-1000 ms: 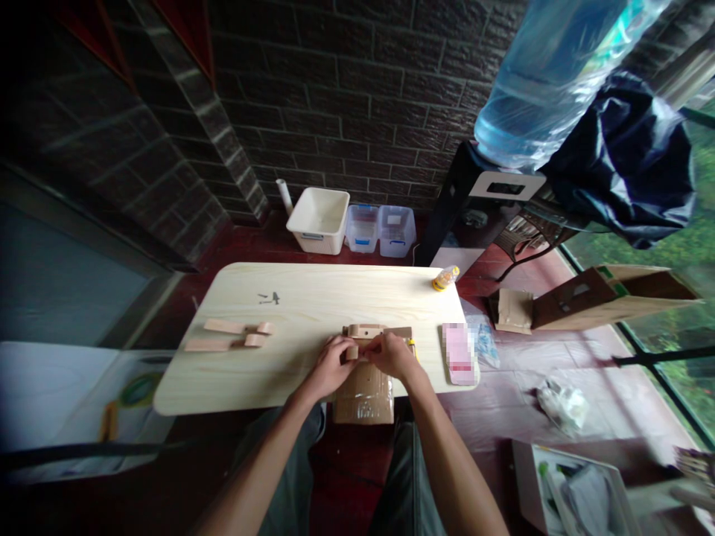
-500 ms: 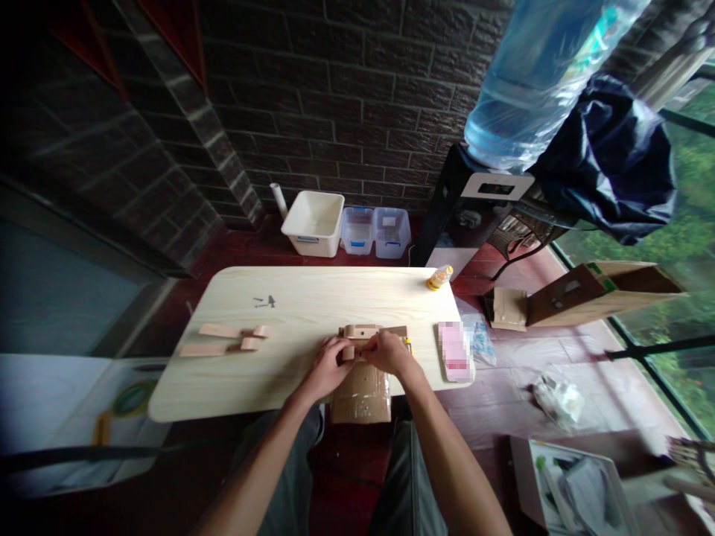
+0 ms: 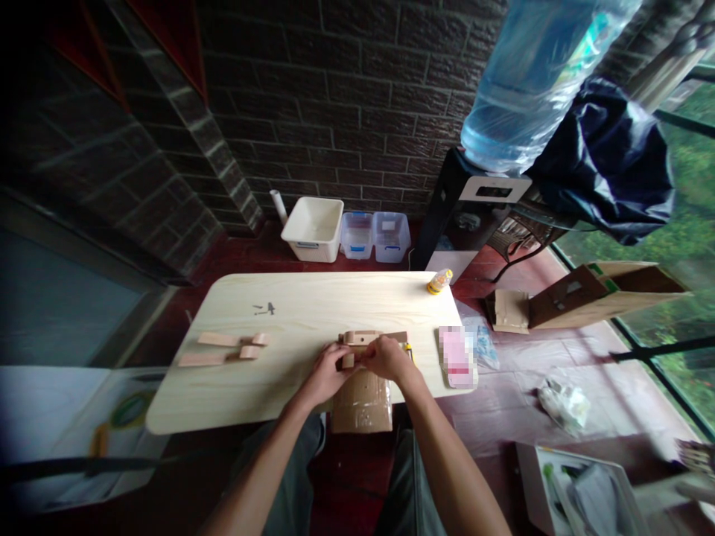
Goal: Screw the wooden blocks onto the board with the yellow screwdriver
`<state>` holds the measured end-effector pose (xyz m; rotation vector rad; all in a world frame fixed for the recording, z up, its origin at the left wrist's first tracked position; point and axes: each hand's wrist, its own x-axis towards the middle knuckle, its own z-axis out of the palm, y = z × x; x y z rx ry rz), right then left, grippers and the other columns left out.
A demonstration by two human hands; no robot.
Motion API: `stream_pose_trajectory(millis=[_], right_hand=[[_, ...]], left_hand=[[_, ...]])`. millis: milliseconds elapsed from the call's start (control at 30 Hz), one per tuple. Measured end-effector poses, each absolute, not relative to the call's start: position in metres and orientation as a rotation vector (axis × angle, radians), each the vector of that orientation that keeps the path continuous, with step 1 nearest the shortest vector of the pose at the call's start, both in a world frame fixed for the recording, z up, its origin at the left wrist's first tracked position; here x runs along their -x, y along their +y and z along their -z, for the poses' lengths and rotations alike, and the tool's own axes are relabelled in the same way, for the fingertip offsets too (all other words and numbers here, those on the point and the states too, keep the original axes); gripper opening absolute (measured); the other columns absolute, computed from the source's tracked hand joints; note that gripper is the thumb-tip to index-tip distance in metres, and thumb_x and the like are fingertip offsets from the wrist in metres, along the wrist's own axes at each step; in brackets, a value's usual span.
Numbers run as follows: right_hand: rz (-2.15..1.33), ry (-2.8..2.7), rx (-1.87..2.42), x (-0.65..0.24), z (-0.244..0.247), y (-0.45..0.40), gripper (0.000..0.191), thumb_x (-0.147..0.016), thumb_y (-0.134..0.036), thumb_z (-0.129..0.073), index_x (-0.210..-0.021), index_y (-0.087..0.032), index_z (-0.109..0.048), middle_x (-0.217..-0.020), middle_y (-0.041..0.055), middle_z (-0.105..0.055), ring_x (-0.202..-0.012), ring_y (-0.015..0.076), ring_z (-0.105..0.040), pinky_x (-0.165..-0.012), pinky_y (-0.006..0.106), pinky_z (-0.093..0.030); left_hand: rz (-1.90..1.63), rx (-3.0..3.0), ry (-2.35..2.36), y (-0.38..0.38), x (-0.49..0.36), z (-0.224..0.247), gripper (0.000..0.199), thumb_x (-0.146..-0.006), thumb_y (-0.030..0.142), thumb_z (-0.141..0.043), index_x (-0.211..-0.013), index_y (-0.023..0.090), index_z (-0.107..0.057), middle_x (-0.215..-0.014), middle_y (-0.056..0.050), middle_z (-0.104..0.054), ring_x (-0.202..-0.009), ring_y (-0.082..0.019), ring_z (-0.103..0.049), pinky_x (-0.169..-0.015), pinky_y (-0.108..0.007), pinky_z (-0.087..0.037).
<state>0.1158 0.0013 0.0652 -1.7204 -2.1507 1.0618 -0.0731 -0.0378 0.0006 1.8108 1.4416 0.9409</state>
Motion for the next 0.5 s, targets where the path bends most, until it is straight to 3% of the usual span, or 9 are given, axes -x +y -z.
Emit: stream_pose_trajectory(millis=[500], right_hand=[[-1.135, -2.224, 1.769, -0.1142, -0.0713, 0.0039, 0.013, -0.076, -0.021, -0.072, -0.078, -0.025, -0.084, -0.069, 0.0046, -0.077, -0.070, 0.0192, -0.071, -0.058, 0.024, -0.046]], left_hand=[[-0.880, -1.805, 1.428, -0.0339, 0.0732, -0.0057, 0.028, -0.079, 0.031, -0.082, -0.104, 0.020, -0.078, -0.112, -0.012, -0.073, -0.108, -0.027, -0.066, -0.097, -0.042, -0.054]])
